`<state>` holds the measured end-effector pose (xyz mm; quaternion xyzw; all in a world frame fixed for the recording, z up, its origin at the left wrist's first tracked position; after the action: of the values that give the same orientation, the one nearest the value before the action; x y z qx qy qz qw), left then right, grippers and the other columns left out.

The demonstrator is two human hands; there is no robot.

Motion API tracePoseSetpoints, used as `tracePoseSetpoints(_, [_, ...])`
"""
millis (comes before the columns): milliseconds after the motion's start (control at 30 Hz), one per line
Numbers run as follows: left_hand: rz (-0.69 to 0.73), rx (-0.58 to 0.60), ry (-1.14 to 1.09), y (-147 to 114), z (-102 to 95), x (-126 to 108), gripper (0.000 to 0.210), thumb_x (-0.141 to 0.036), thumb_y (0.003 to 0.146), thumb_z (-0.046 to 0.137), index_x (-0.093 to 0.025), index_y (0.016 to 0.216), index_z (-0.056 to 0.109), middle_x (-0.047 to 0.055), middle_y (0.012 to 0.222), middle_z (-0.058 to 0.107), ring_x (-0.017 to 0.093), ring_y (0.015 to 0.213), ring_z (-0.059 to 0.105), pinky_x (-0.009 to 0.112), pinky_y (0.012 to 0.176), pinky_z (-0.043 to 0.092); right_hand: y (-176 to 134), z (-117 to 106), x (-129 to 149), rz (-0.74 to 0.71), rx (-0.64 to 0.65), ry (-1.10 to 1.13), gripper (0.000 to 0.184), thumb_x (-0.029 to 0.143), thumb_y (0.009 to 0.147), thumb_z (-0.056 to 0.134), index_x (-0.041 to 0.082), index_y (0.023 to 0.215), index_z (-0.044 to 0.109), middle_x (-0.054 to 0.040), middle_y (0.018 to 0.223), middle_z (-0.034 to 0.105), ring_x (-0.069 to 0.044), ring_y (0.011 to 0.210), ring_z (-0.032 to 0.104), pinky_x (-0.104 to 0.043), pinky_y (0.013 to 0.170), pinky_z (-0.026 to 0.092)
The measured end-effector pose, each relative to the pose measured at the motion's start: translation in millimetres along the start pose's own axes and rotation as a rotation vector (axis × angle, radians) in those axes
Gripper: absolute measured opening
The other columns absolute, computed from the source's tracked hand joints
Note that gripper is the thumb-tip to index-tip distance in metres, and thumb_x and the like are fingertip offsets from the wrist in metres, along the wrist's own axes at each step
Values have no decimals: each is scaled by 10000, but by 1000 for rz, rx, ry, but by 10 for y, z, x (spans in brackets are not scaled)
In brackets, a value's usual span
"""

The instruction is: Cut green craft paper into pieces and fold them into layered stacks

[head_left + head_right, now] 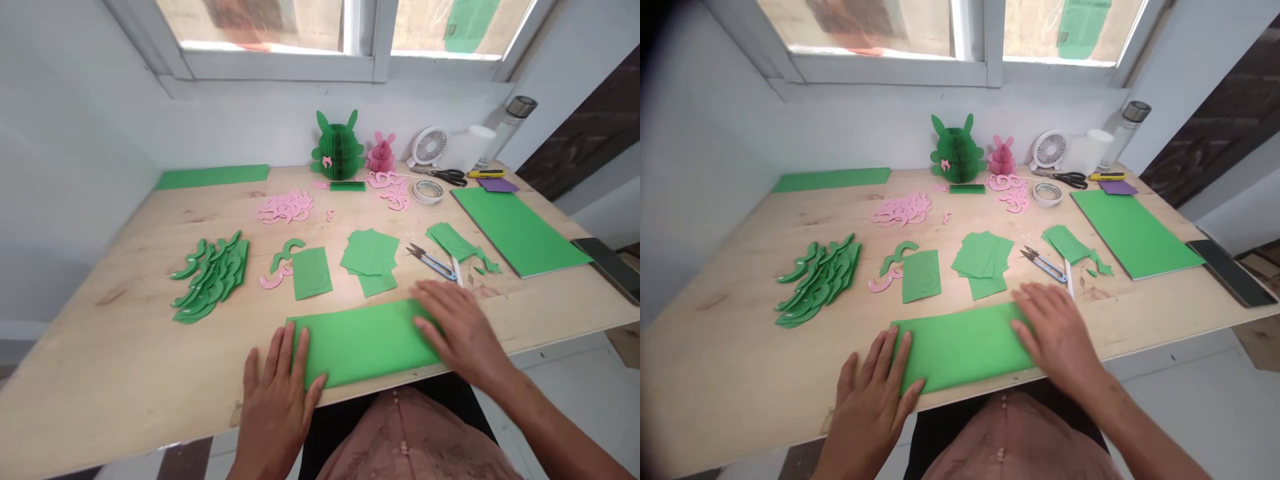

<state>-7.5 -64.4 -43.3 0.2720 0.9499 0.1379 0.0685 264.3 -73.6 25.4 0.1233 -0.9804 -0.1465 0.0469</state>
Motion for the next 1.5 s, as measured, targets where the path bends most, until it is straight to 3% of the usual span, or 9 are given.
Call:
tracePoseSetpoints(133, [10,-16,15,7,3,5,641,-377,921,330,-131,1477,126,194,1427,394,335,1355,290,591,1050,213,44,-142,-773,206,-160,-54,340,306,920,449,123,1158,606,-135,1136,657,-255,1074,593,-418,908,457])
tracePoseSetpoints(200, [16,-28,25,6,13,7,638,-384,921,323,-127,1475,137,190,1430,390,332,1358,285,588,1055,203,77,-238,-902,235,-188,-73,342,314,918,449,126,1155,609,-140,1126,659,-268,1064,602,-426,891,473])
tracePoseSetpoints(300, [16,-27,30,3,35,8,624,-413,924,295,-120,1465,192,181,1436,385,319,1369,267,576,1074,177,115,-448,-568,133,-300,-72,353,263,892,494,139,1214,571,-145,1191,626,-273,1117,570,-450,930,453])
tracePoseSetpoints(400, [0,4,45,0,37,-1,609,-426,924,280,-107,1443,267,178,1439,383,309,1378,250,565,1087,157,124,-457,192,-112,-220,63,418,192,875,495,126,1287,504,-147,1270,580,-262,1221,487,-465,1005,396])
tracePoseSetpoints(500, [-15,72,80,1,15,-25,593,-418,920,292,-104,1422,321,178,1445,373,309,1379,248,559,1091,149,60,-194,905,-336,-9,194,383,237,885,501,152,1256,538,-110,1305,563,-253,1239,463,-472,1054,334])
tracePoseSetpoints(600, [-38,152,100,8,-6,-50,575,-393,910,312,-119,1415,340,157,1461,354,301,1379,249,551,1094,156,-32,133,1263,-432,61,193,381,331,895,504,138,1217,570,-114,1315,554,-269,1215,474,-481,1043,333])
tracePoseSetpoints(700, [-84,189,104,20,-25,-62,570,-413,914,298,-141,1413,347,132,1475,334,286,1379,255,544,1098,158,-88,381,1320,-442,95,145,387,350,887,521,108,1180,596,-139,1324,541,-284,1216,466,-498,1054,304])
tracePoseSetpoints(800, [-109,192,94,31,-40,-71,583,-460,919,281,-154,1411,353,123,1480,328,279,1379,257,538,1101,162,-124,474,1287,-445,107,105,423,347,890,513,90,1221,572,-137,1334,533,-295,1240,439,-511,1071,269])
tracePoseSetpoints(1500, [-102,209,95,27,-54,-68,546,-399,927,265,-165,1413,345,94,1500,291,264,1395,218,534,1101,169,-205,538,1260,-457,131,83,529,390,880,513,117,1331,474,-113,1399,471,-313,1294,370,-541,1108,156])
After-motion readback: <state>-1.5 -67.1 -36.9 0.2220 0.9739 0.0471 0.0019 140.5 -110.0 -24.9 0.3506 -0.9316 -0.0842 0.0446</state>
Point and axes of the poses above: each hand's wrist, its own y-axis towards the middle knuckle, its own z-axis out of the palm, x = y × z, the point moved 4 cm from there along y, towards the middle knuckle
